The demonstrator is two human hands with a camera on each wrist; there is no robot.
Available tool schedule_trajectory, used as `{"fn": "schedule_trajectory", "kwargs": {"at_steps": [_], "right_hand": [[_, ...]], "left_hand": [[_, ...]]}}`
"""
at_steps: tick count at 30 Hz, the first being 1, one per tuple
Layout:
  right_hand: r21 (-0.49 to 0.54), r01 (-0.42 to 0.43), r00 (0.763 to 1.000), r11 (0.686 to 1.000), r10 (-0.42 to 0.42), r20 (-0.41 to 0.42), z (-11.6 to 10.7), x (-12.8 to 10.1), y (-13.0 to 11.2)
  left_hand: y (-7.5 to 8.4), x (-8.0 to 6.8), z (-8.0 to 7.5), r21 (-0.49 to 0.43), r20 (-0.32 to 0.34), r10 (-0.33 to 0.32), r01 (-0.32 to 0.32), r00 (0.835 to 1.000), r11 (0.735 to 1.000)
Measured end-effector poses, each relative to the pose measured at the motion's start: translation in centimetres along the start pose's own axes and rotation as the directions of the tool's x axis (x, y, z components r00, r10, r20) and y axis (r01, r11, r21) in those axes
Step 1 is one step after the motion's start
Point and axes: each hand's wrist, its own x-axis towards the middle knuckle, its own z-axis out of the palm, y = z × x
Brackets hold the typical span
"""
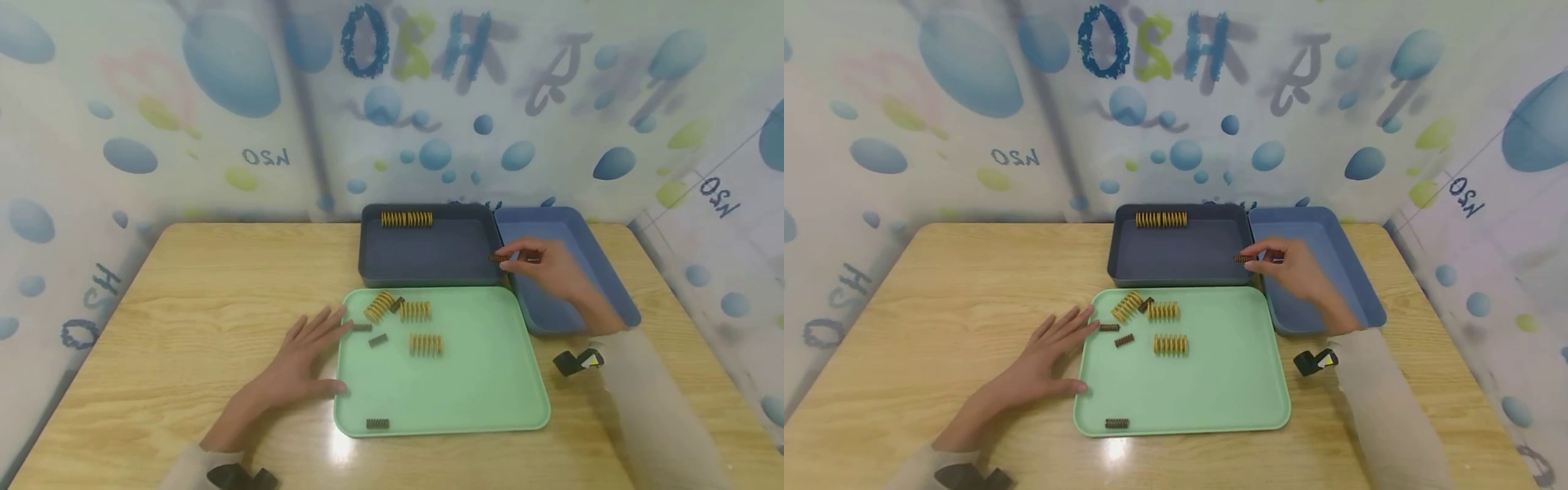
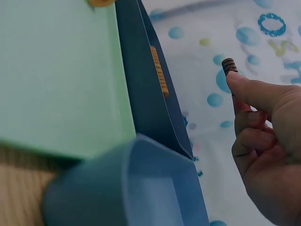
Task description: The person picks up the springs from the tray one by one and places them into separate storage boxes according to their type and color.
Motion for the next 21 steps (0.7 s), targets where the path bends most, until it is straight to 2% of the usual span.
{"fn": "schedule_trajectory", "kwargs": {"at_steps": [4, 11, 21], "right_hand": [[-0.054, -0.010, 0.999, 0.998, 0.008, -0.033, -1.5, 0.1, -0.2], [-0.098, -0.064, 0.995, 0.993, 0.056, -0.080, -3.6, 1.7, 3.2], [-0.141, -0.166, 0.986, 0.976, 0.160, -0.056, -4.9, 4.0, 5.2]], "left_hand": [[-0.1, 0.0, 0.1, 0.003, -0.002, 0.000, 0.000, 1.000, 1.000], [-0.3, -0.1, 0.3, 0.008, -0.011, 0.016, -0.016, 1.000, 1.000], [-0.3, 0.0, 0.2, 0.007, -0.013, 0.015, -0.015, 1.000, 1.000]]}}
